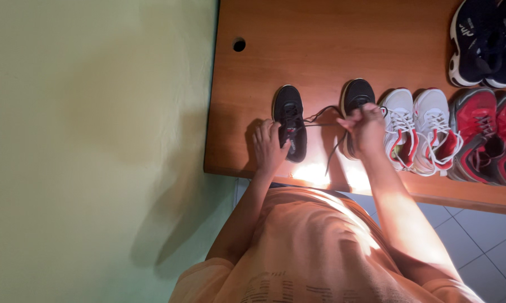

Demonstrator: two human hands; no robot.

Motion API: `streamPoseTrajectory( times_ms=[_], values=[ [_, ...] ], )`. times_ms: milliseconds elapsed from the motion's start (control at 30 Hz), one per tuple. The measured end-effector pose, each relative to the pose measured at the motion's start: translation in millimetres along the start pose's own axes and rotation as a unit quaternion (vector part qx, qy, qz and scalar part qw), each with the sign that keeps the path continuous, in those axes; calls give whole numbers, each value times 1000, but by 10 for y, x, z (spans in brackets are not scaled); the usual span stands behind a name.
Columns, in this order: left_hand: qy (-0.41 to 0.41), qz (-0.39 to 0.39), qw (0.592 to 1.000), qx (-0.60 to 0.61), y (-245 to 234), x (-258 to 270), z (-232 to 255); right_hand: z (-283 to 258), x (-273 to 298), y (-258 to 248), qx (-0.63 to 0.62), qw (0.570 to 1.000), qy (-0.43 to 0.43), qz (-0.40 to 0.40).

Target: The person unlaces a pair of black sneakers on a wooden bench, then relaces them. After finishing, they rearrange several other pairs of shoes on the bench into a neat row.

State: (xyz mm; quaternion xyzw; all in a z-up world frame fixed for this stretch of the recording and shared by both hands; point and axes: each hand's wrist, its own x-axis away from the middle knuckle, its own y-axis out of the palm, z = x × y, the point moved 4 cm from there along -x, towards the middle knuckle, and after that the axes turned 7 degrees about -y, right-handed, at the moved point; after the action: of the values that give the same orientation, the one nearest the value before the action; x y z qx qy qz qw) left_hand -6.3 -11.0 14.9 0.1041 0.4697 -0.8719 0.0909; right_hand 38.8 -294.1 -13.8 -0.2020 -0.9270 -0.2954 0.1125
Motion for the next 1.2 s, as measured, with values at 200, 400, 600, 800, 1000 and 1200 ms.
streamPoseTrajectory(
  times_ms=[200,400,600,800,1000,1200],
  values=[
    [-41,23,999,16,58,22,-65,-819,203,-333,393,910,-66,-115],
    [-3,8,999,49,43,-48,56,-759,677,-68,656,728,74,-188],
    [91,-32,990,103,47,-338,259,-459,842,354,665,678,-123,-289],
    [148,-244,958,30,733,-666,539,-42,678,201,591,768,-78,-235],
    [123,-349,921,-119,1132,-631,628,379,376,60,433,865,195,-163],
    [37,-230,918,322,497,-552,641,131,318,463,144,933,306,-122]
  ],
)
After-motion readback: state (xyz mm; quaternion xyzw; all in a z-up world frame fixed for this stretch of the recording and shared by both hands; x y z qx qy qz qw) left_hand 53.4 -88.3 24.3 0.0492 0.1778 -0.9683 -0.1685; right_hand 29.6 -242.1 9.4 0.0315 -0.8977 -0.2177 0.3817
